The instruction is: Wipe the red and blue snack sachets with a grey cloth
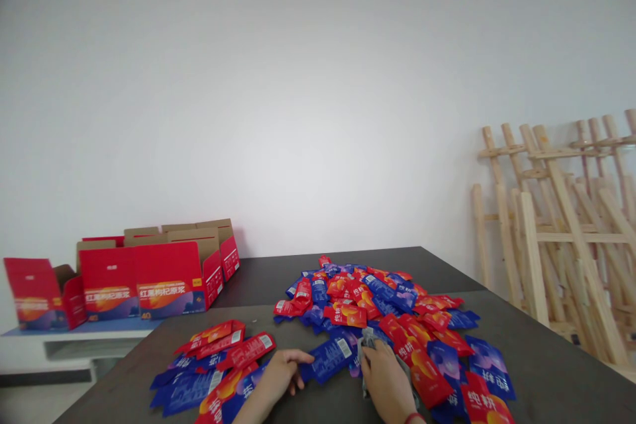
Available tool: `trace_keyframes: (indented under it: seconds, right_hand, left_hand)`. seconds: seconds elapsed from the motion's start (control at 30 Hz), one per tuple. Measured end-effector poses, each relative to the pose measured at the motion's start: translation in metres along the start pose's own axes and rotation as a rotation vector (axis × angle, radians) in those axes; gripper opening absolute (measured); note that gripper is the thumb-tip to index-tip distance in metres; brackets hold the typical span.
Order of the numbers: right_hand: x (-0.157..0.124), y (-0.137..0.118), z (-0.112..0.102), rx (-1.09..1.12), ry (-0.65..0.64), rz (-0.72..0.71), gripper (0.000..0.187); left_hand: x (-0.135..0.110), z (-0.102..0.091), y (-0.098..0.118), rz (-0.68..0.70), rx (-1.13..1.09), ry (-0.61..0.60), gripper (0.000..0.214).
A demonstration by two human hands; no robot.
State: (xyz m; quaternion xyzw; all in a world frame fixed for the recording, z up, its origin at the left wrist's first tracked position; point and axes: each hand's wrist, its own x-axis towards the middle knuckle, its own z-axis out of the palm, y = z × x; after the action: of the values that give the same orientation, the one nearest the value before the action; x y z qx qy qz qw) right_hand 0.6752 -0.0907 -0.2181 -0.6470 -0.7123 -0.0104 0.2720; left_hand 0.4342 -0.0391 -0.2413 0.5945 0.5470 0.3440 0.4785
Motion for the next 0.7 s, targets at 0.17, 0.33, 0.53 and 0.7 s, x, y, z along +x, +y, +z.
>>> trace_keyframes:
  seconds: [0.17, 0.33, 0.53, 0.7]
  right_hand:
    - [0.000, -0.024, 0.002, 0.018, -0.001, -0.101, 0.031]
    - [-0.008, -0.067, 0.020, -0.017, -0.051, -0.231, 0.034]
    - [-0.020, -0.086, 0.031, -0.145, -0.104, -0.313, 0.032]
    - [-0.020, -0.066, 0.030, -0.238, -0.057, -0.225, 0.034]
  left_hand:
    - [-0.001, 0.014, -0.003, 0.060, 0.099, 0.066, 0.031]
    - [-0.003, 0.012, -0.001, 0.209, 0.205, 0.008, 0.023]
    - [-0.012, 0.000, 0.007, 0.182, 0.132, -0.176, 0.024]
    - [-0.019, 0.001, 0.014, 0.164, 0.153, -0.213, 0.029]
